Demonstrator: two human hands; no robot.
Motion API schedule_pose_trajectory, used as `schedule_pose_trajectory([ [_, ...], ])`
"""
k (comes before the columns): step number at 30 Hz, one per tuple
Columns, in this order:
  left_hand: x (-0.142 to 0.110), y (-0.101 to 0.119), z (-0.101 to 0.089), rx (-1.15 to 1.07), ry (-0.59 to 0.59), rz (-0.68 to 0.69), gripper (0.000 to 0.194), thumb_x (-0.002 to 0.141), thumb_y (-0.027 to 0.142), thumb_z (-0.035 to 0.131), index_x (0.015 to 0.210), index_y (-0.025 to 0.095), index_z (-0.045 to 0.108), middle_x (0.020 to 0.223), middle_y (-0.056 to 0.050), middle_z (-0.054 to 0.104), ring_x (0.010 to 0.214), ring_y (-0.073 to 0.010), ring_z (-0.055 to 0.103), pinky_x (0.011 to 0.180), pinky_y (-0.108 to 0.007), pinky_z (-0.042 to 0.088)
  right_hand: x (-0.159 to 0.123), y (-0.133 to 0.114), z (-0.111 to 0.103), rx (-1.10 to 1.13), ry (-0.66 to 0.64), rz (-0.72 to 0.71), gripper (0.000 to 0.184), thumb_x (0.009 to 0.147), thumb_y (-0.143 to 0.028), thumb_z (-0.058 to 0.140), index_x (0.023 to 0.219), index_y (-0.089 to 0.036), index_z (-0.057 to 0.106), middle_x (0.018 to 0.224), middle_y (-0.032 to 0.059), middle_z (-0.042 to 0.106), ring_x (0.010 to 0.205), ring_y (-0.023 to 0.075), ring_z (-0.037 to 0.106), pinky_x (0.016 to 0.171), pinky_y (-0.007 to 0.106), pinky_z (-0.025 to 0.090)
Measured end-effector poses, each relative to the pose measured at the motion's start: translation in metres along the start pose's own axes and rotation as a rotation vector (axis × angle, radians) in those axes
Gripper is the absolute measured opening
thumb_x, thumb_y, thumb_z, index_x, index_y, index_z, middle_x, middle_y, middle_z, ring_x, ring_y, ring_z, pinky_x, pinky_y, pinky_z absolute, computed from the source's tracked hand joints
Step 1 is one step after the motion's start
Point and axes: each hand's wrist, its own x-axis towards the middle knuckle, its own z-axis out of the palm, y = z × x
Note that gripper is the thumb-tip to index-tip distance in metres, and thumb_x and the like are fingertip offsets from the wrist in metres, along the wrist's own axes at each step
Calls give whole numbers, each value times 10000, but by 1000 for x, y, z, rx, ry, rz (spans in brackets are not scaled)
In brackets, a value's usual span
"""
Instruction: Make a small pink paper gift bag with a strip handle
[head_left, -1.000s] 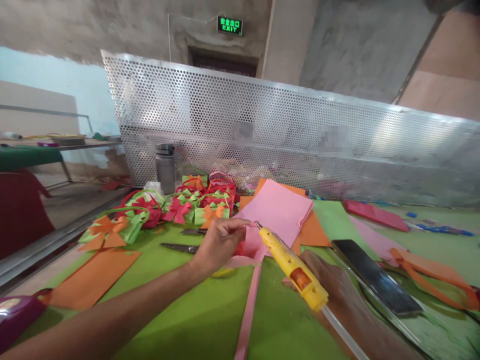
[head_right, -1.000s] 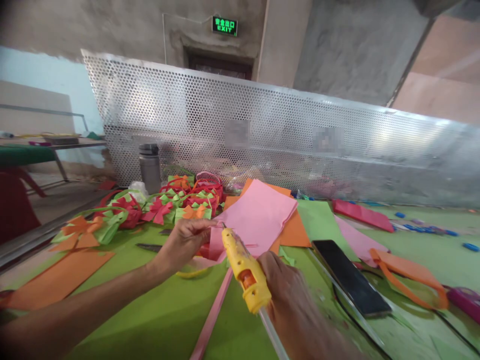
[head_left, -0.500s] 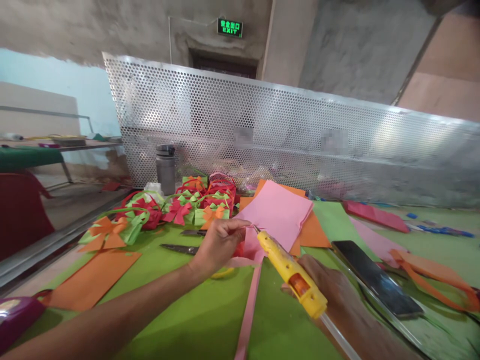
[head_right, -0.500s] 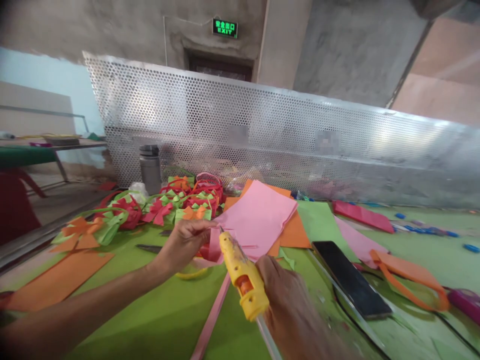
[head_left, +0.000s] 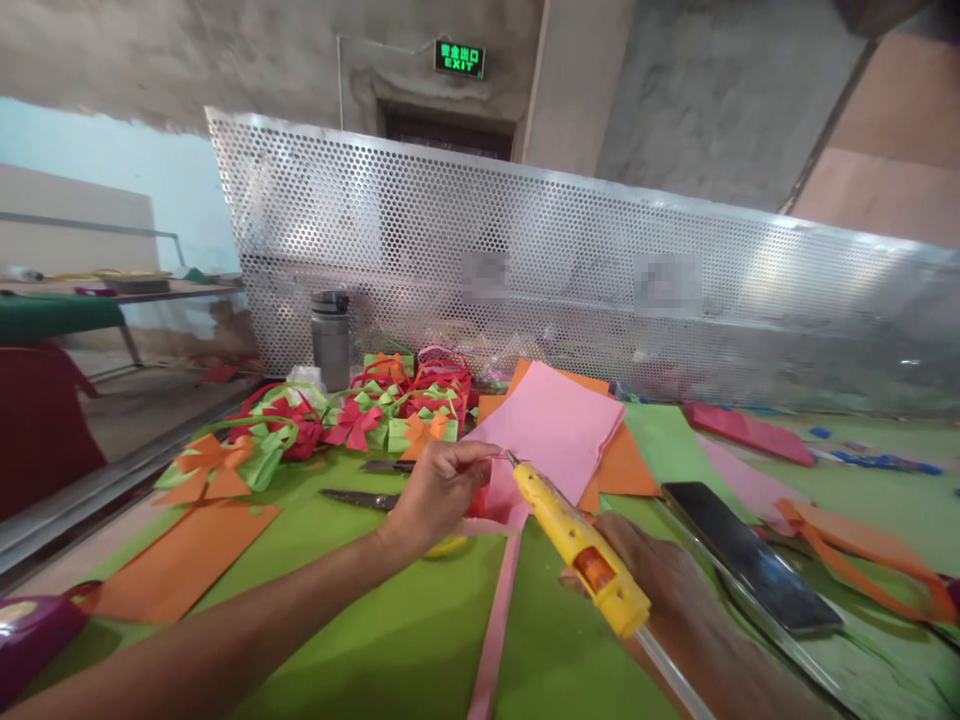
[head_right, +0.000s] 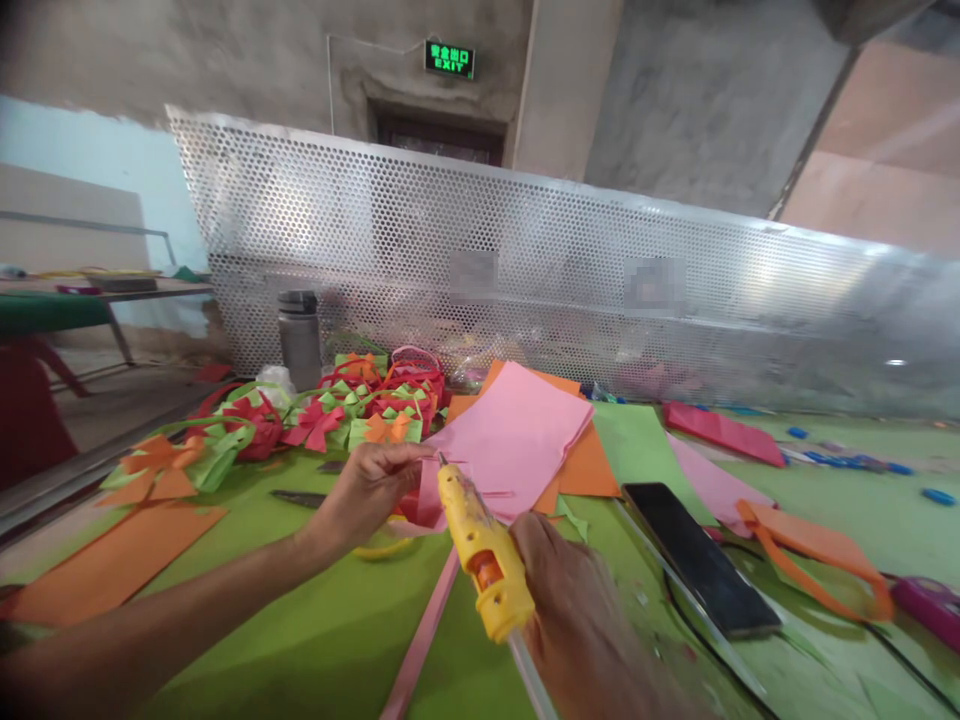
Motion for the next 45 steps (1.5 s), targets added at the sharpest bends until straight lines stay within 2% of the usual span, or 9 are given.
schedule_pose_trajectory([
  [9,1,1,-1,14,-5,2,205,679,183,547,751,139,733,571,2,620,497,-88,481,482,-178,391,-2,-2,0,-32,12,33,44,781,-268,484,751,-243,465,683,-4,622,505,163,580,452,249,345],
  [15,-1,-2,-1,16,-29,-8,220,698,196,540,780,135,734,544,10,594,483,-87,470,471,-180,381,0,-2,1,-43,2,28,24,764,-226,486,750,-243,475,679,-12,624,491,156,579,446,244,333],
  [21,1,3,-2,18,1,14,217,686,190,525,741,144,730,523,19,578,476,-79,449,455,-168,363,-1,-2,1,-69,26,31,50,744,-222,497,724,-248,460,692,-7,633,493,162,582,450,253,347],
  [29,-1,-4,1,28,-4,0,225,691,203,529,763,137,732,487,21,554,445,-84,432,434,-178,347,1,-5,-3,-28,-9,17,57,753,-188,486,737,-241,478,674,-2,627,524,168,597,462,249,358],
  [34,0,3,-1,29,-9,15,219,681,181,530,752,143,734,541,12,590,495,-89,470,477,-178,380,-2,-3,-2,-57,-3,20,119,730,-135,470,764,-247,450,667,-8,620,532,173,595,465,252,347],
  [39,1,9,-4,41,-23,44,252,702,177,492,765,137,732,498,29,542,450,-69,428,428,-160,342,1,3,-5,-146,-15,72,100,743,-140,445,754,-239,431,642,-12,608,539,176,588,459,254,313],
  [42,2,9,-5,52,-25,30,248,712,203,506,784,125,730,492,30,546,433,-67,423,408,-158,331,7,12,-8,-191,-39,157,131,763,-154,433,863,-230,471,671,-9,629,571,177,603,488,257,314],
  [45,5,6,-8,64,-22,17,245,716,217,518,794,119,729,518,17,591,464,-86,477,439,-171,378,14,25,-11,-300,-34,288,385,762,-171,454,1144,-209,429,714,18,660,637,213,631,533,274,329],
])
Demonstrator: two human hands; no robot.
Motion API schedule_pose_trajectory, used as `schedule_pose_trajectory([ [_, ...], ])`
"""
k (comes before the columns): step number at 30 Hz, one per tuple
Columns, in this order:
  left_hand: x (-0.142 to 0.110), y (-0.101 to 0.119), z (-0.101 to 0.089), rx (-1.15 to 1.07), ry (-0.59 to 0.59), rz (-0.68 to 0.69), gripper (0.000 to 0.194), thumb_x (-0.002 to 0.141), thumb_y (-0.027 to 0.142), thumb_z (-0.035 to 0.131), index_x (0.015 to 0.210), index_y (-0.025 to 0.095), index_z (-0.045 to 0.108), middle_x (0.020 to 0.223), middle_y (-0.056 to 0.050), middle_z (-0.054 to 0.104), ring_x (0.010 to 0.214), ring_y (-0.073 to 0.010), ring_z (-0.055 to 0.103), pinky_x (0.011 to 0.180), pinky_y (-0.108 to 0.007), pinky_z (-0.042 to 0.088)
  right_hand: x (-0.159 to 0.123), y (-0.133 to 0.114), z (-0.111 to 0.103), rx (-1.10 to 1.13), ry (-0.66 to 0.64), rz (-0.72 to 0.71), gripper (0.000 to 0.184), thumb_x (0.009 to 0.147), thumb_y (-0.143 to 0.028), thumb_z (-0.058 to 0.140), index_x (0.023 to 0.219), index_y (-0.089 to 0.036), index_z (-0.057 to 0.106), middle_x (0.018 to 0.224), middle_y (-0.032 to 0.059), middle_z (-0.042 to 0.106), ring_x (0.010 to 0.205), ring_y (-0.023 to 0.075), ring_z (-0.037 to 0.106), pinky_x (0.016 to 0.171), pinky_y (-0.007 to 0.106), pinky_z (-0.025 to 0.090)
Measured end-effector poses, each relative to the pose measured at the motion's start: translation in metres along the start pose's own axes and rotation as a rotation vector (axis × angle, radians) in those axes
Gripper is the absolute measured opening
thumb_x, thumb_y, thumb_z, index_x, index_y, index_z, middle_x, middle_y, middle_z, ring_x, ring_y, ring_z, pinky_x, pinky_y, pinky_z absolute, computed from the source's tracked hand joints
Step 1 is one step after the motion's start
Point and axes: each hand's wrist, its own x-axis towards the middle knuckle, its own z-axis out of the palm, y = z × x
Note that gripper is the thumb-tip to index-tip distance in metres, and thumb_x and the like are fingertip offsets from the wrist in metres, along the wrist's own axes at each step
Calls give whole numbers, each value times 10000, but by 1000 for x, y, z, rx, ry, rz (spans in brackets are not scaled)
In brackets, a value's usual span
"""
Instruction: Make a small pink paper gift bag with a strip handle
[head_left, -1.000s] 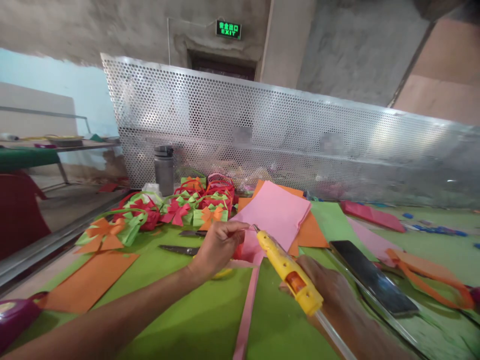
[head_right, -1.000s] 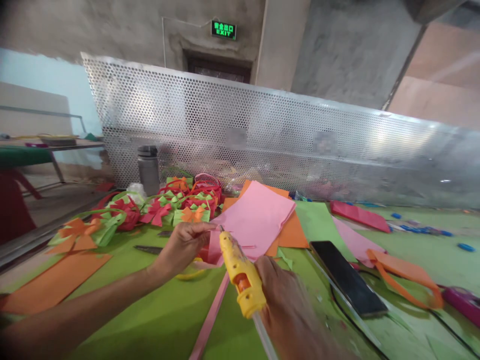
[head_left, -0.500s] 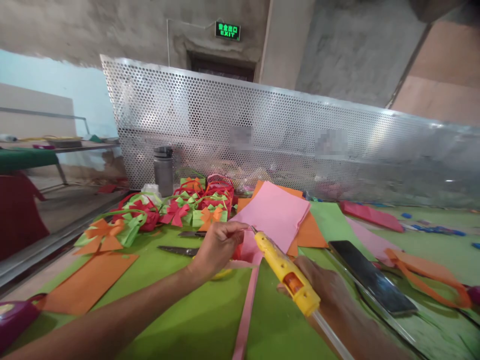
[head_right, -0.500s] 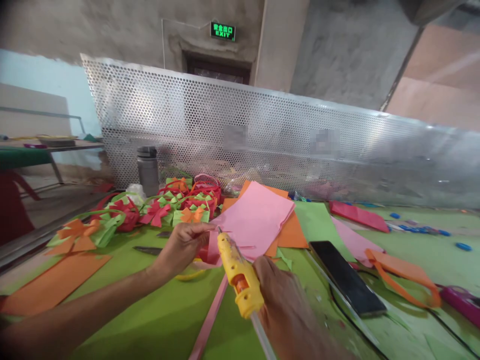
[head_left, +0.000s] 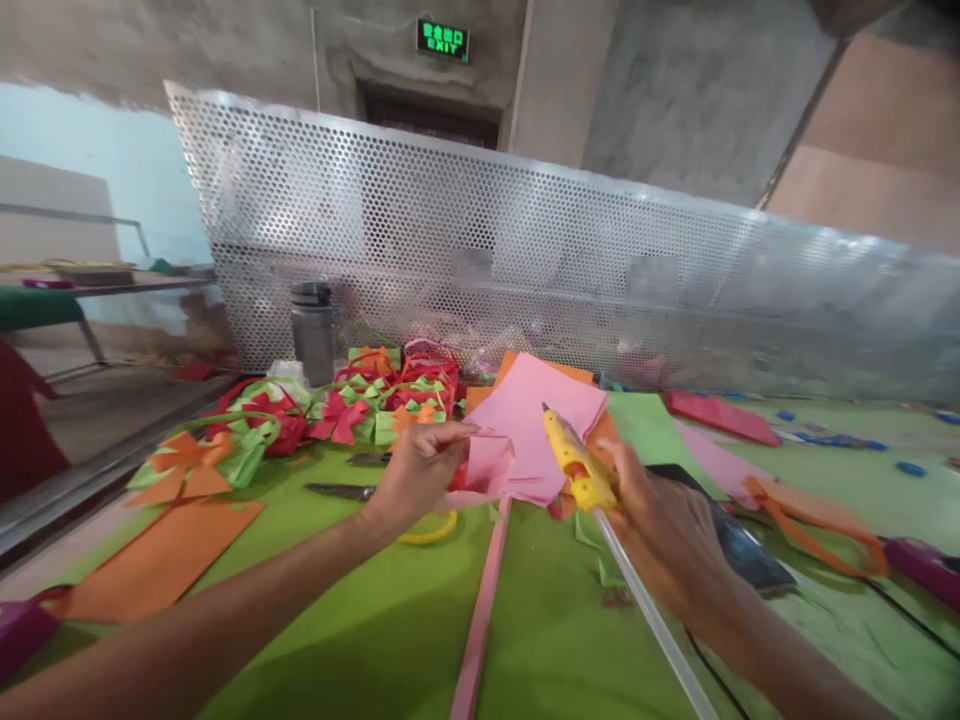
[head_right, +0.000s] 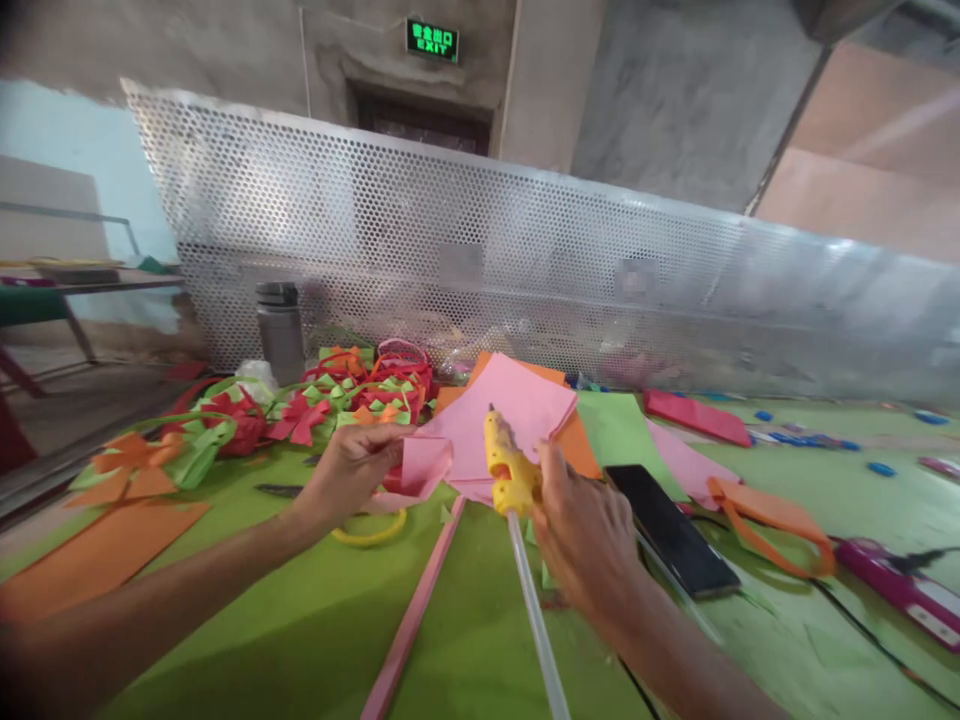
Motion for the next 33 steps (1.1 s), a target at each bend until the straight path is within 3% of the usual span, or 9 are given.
schedule_pose_trajectory([
  [4,6,-6,-5,-2,8,6,228,716,210,540,816,129,728,644,-9,671,589,-124,571,526,-190,444,12,15,-4,-65,-56,55,581,779,-315,519,1305,-163,325,710,53,665,660,248,633,541,280,330],
  [9,7,-10,-6,15,34,20,227,718,200,546,840,137,727,701,-15,699,636,-139,602,551,-194,463,14,23,-8,2,-178,-51,501,823,-321,456,1298,-189,371,714,54,648,618,218,613,513,267,324],
  [11,6,-10,-6,26,35,22,231,718,201,548,849,136,727,711,-17,704,617,-138,604,538,-193,460,9,25,-1,-7,-137,-110,548,817,-241,426,1350,-210,301,827,73,646,686,220,614,559,284,366],
  [15,5,-10,-6,44,27,34,239,723,192,542,862,137,728,731,-20,710,642,-141,615,563,-195,470,-5,32,24,-4,31,-311,708,766,-100,366,1421,-213,123,1131,129,557,1008,261,543,755,370,423],
  [17,5,-10,-7,52,24,34,244,721,185,538,869,139,728,745,-19,712,664,-145,622,588,-199,479,-8,32,31,-14,52,-353,713,747,-50,348,1414,-223,167,1196,130,528,1079,263,505,804,395,426],
  [20,6,-11,-9,66,17,25,260,731,195,530,895,139,724,754,-20,712,651,-147,622,578,-204,481,-2,25,26,-155,24,-250,625,742,12,343,1327,-203,391,1141,150,560,1029,271,541,795,406,445],
  [24,7,-11,-10,87,14,43,261,740,194,527,904,143,723,743,-15,710,652,-142,616,580,-196,473,9,11,10,-437,-131,-55,381,782,-2,395,1066,-129,615,926,179,612,796,278,617,582,348,484],
  [27,7,-10,-9,71,14,50,256,733,184,533,898,148,724,754,-17,710,668,-145,618,583,-193,473,9,6,11,-495,-182,-10,307,774,27,398,896,-92,653,796,170,615,710,260,634,509,295,467],
  [33,6,-9,-6,12,6,30,233,731,196,554,880,142,725,728,-22,701,646,-144,613,586,-205,481,0,-2,29,-424,-266,-115,287,720,-2,538,976,-93,628,845,165,639,727,248,650,529,271,469],
])
